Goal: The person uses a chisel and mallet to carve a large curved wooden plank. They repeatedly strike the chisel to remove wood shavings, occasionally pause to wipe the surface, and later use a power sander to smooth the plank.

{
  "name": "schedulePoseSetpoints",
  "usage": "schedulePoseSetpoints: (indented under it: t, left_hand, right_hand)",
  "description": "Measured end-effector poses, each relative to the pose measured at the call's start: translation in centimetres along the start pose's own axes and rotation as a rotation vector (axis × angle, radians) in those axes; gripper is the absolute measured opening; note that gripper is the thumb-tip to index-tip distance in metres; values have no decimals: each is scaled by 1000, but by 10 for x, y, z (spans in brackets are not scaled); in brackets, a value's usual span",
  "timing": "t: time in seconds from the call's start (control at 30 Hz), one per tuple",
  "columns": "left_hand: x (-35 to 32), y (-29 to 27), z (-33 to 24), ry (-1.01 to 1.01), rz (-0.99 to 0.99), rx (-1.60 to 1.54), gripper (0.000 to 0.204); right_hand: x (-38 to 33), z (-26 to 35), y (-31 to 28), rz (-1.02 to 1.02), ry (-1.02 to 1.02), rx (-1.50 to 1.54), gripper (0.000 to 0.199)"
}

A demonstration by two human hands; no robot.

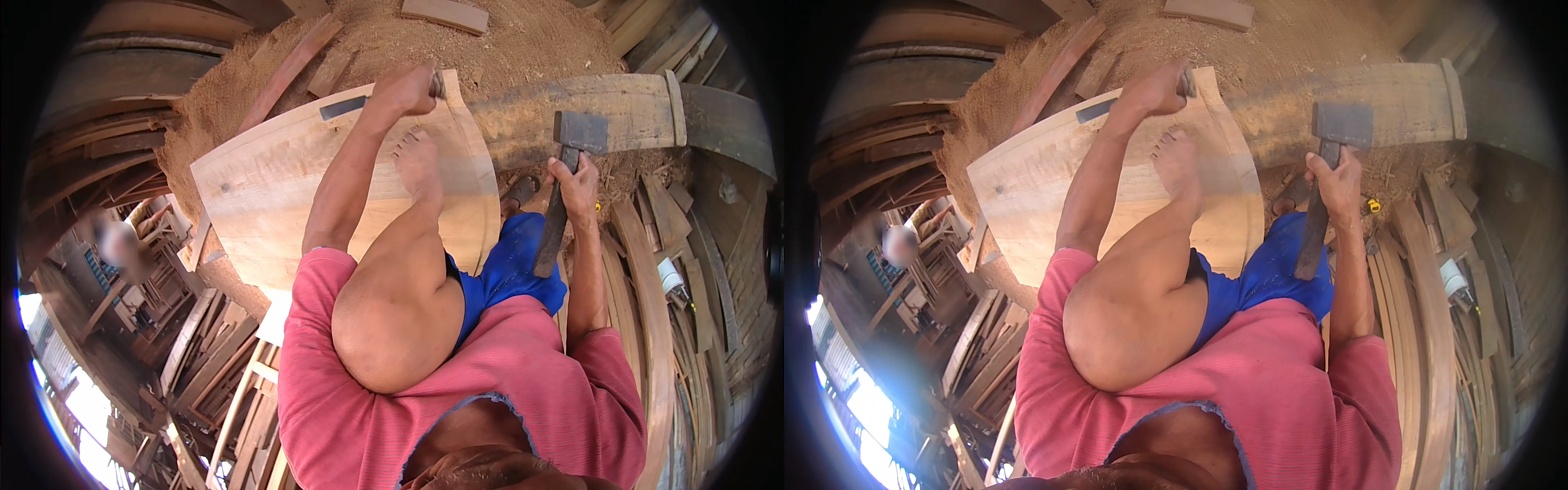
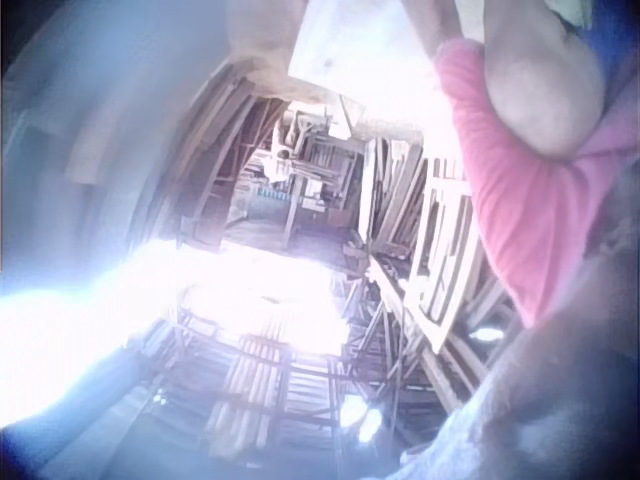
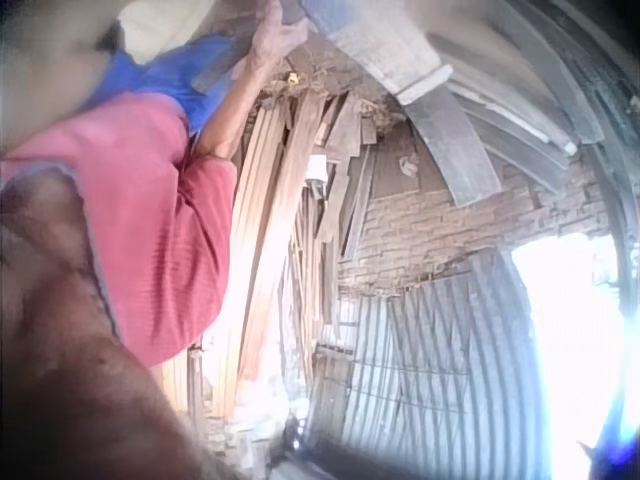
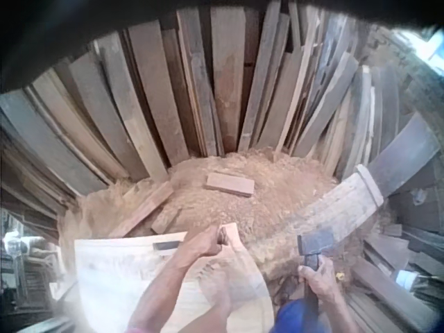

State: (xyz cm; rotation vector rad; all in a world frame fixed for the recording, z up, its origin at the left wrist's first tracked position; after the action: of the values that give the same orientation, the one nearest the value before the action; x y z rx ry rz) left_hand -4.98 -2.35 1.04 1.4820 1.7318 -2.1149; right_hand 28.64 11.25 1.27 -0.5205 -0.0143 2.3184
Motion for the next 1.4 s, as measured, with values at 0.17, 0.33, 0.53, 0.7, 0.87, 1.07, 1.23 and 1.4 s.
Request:
schedulePoseSetpoints:
  t: [0.17,0.33,0.53,0.7,0.87,1.07,1.23,1.4]
  left_hand:
    - [-26,72,4,-61,282,92,92]
    - [-38,74,-13,-24,334,23,88]
    - [-28,56,33,-189,133,-56,93]
    - [-22,72,108,-349,66,17,102]
    - [-36,107,144,-385,174,50,118]
    - [-35,87,126,-438,232,48,117]
    - [-32,88,126,-435,283,61,119]
    - [-13,97,118,-427,338,13,118]
  right_hand:
    - [-17,-27,9,20,86,68,23]
    - [-23,-28,19,39,104,101,22]
    - [4,-52,28,58,12,-142,24]
    - [45,-72,9,-99,-78,-150,31]
    - [86,-83,-26,-190,-158,-918,49]
    - [99,-117,-17,-332,-280,-1104,73]
    - [101,-136,-16,-361,-264,-1104,79]
    - [107,-163,-30,-245,-434,-1279,84]
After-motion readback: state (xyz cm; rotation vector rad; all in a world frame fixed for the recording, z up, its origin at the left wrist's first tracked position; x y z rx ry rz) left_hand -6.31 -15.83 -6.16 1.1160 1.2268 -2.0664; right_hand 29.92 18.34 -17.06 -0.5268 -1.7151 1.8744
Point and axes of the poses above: each hand's wrist, its own x-axis towards the middle knuckle, its own y-axis out of the palm, z = x × y, the point moved 2 cm from there along x, towards the middle knuckle, and after that the axes turned 15 degrees about -y, right-handed, at the moved point
